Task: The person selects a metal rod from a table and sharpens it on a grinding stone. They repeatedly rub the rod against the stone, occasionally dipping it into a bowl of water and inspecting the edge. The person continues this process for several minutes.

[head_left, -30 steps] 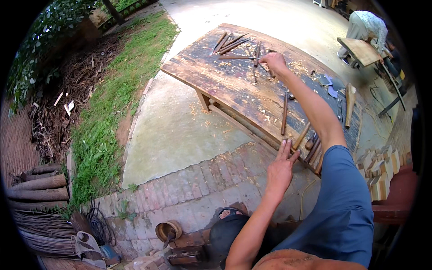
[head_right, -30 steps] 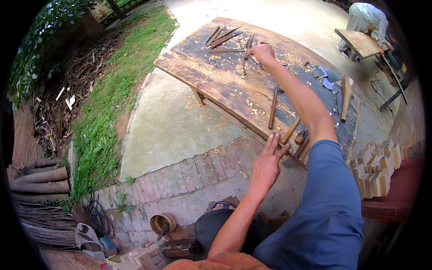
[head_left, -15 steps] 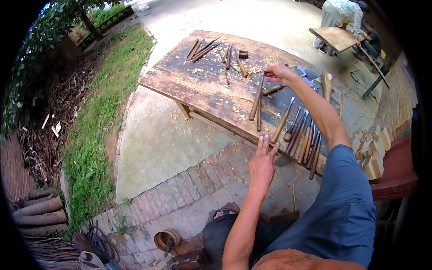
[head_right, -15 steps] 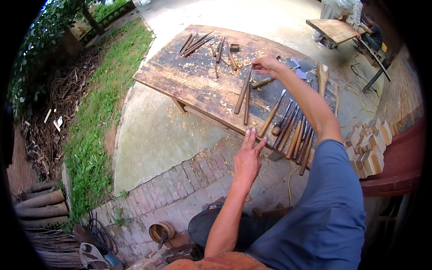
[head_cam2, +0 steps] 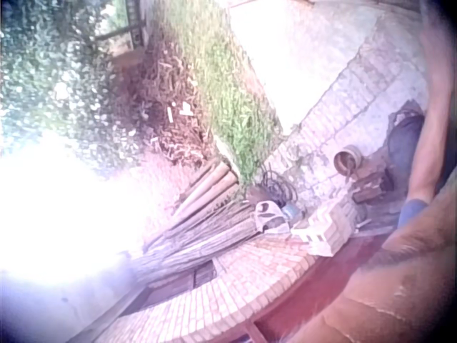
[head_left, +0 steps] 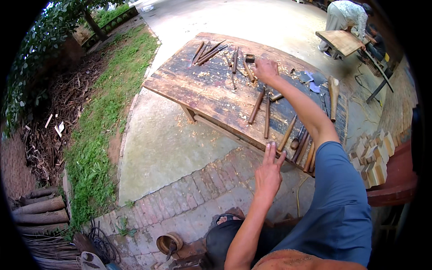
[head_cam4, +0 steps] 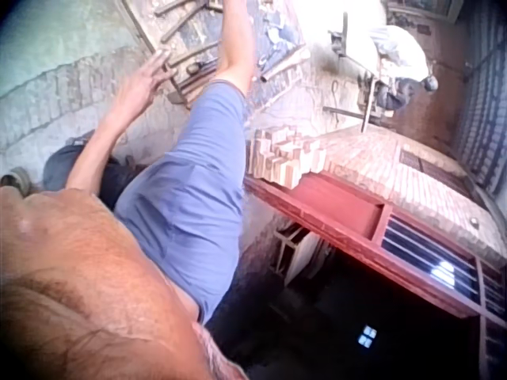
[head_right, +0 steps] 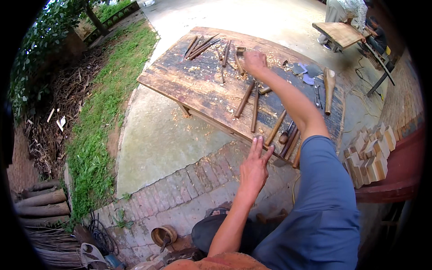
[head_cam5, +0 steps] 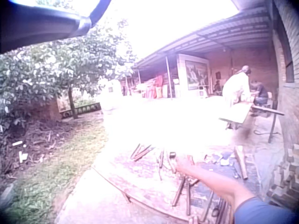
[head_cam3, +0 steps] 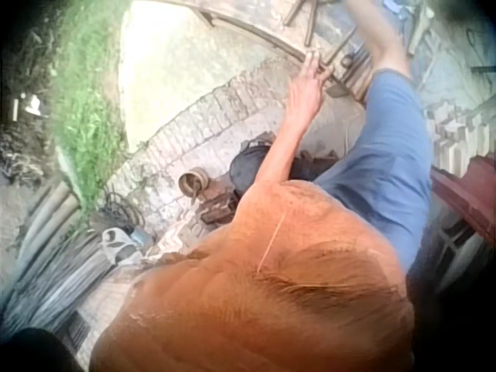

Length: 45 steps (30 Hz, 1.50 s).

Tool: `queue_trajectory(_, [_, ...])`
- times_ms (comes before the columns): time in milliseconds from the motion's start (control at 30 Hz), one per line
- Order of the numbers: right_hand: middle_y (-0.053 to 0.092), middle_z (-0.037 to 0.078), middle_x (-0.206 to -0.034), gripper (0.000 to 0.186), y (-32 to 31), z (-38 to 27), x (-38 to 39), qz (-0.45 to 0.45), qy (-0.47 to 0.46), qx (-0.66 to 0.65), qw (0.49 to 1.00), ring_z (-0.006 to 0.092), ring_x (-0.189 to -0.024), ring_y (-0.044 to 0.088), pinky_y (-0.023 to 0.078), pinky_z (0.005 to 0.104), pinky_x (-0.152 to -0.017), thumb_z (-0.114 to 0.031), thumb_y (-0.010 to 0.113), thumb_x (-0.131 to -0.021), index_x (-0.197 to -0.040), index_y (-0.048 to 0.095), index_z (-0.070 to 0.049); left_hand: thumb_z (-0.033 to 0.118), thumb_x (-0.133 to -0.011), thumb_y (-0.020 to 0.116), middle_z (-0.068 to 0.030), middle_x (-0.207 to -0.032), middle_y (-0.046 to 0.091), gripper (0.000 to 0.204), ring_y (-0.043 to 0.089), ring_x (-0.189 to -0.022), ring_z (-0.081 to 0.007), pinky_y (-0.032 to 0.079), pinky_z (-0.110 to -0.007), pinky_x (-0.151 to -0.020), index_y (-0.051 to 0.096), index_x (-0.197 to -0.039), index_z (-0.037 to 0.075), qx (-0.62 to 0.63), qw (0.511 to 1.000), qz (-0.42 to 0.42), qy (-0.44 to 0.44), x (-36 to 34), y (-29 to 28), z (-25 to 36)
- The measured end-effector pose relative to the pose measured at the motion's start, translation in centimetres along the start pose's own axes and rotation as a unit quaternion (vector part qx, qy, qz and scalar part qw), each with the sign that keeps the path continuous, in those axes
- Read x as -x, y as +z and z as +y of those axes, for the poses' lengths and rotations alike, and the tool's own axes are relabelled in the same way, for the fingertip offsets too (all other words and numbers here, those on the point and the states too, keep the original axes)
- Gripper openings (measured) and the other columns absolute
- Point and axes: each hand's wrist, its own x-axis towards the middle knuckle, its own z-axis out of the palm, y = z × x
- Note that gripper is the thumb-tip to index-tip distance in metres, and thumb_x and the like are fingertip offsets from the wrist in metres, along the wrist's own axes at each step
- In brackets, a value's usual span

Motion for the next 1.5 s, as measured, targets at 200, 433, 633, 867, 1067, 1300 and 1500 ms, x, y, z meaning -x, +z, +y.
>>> queue_trajectory(200, [0.065,0.018,-0.130,0.037,6.0,-10.6,-3.2,0.097,-0.174,-0.190,0.961,0.0352,-0.127,0.064,0.053,0.0507,-0.109,-0.031,0.062,-0.105,-0.130,0.061,-0.003,-0.004,-0.090,0.060,-0.0130,-0.169,0.045,0.059,0.048,-0.153,-0.0299,0.064,-0.043,-0.086,0.073,-0.139,0.024,0.014,1.000,0.015,0.013,0.1,0.5,-0.6])
queue_trajectory(433, [0.029,0.014,-0.177,0.070,10.4,-17.3,-9.0,0.013,-0.134,-0.170,0.976,0.0352,-0.162,0.028,0.031,0.0497,-0.130,-0.045,0.054,-0.109,-0.168,0.035,-0.014,0.009,-0.092,0.062,-0.0167,-0.153,0.060,0.030,0.063,-0.136,-0.0293,0.060,-0.044,-0.081,0.074,-0.120,0.006,0.100,0.995,0.013,-0.021,0.7,0.8,-1.2])
queue_trajectory(633, [0.022,0.009,-0.180,0.072,11.1,-18.6,-9.6,-0.007,-0.143,-0.102,0.984,0.0298,-0.166,0.019,0.025,0.0522,-0.133,-0.051,0.050,-0.110,-0.171,0.031,-0.019,0.019,-0.094,0.063,-0.0195,-0.125,0.070,0.027,0.067,-0.117,-0.0373,0.055,-0.051,-0.083,0.071,-0.115,0.004,0.220,0.968,0.115,-0.047,1.9,1.5,-1.5])
queue_trajectory(867, [0.032,0.015,-0.175,0.069,10.7,-18.1,-9.6,0.053,-0.168,-0.045,0.983,0.0315,-0.165,0.022,0.024,0.0521,-0.133,-0.049,0.054,-0.108,-0.159,0.043,-0.003,0.020,-0.094,0.064,-0.0198,-0.121,0.070,0.027,0.066,-0.111,-0.0396,0.053,-0.051,-0.081,0.071,-0.114,0.004,0.236,0.967,0.020,-0.092,1.1,0.6,-0.9])
queue_trajectory(1067, [0.028,0.014,-0.177,0.067,11.2,-18.1,-9.4,0.031,-0.170,-0.108,0.979,0.0319,-0.165,0.020,0.022,0.0546,-0.133,-0.048,0.049,-0.110,-0.162,0.041,-0.006,0.019,-0.094,0.063,-0.0230,-0.122,0.069,0.027,0.066,-0.109,-0.0407,0.054,-0.050,-0.080,0.071,-0.114,0.003,0.245,0.964,0.049,-0.091,1.2,0.6,-1.4])
queue_trajectory(1300, [0.029,0.012,-0.177,0.067,11.1,-18.8,-10.0,0.044,-0.196,-0.030,0.979,0.0308,-0.164,0.023,0.025,0.0554,-0.132,-0.049,0.046,-0.110,-0.163,0.042,-0.007,0.021,-0.094,0.063,-0.0249,-0.124,0.068,0.028,0.065,-0.110,-0.0436,0.053,-0.055,-0.083,0.071,-0.114,0.002,0.288,0.954,0.051,-0.061,1.5,1.7,-2.1])
queue_trajectory(1500, [0.028,0.012,-0.177,0.069,11.9,-17.5,-11.1,0.021,-0.182,-0.079,0.980,0.0303,-0.164,0.022,0.026,0.0566,-0.131,-0.048,0.047,-0.109,-0.163,0.039,-0.006,0.022,-0.095,0.063,-0.0223,-0.124,0.069,0.029,0.064,-0.115,-0.0432,0.053,-0.055,-0.085,0.071,-0.116,0.003,0.294,0.950,0.064,-0.079,1.4,1.5,-1.3])
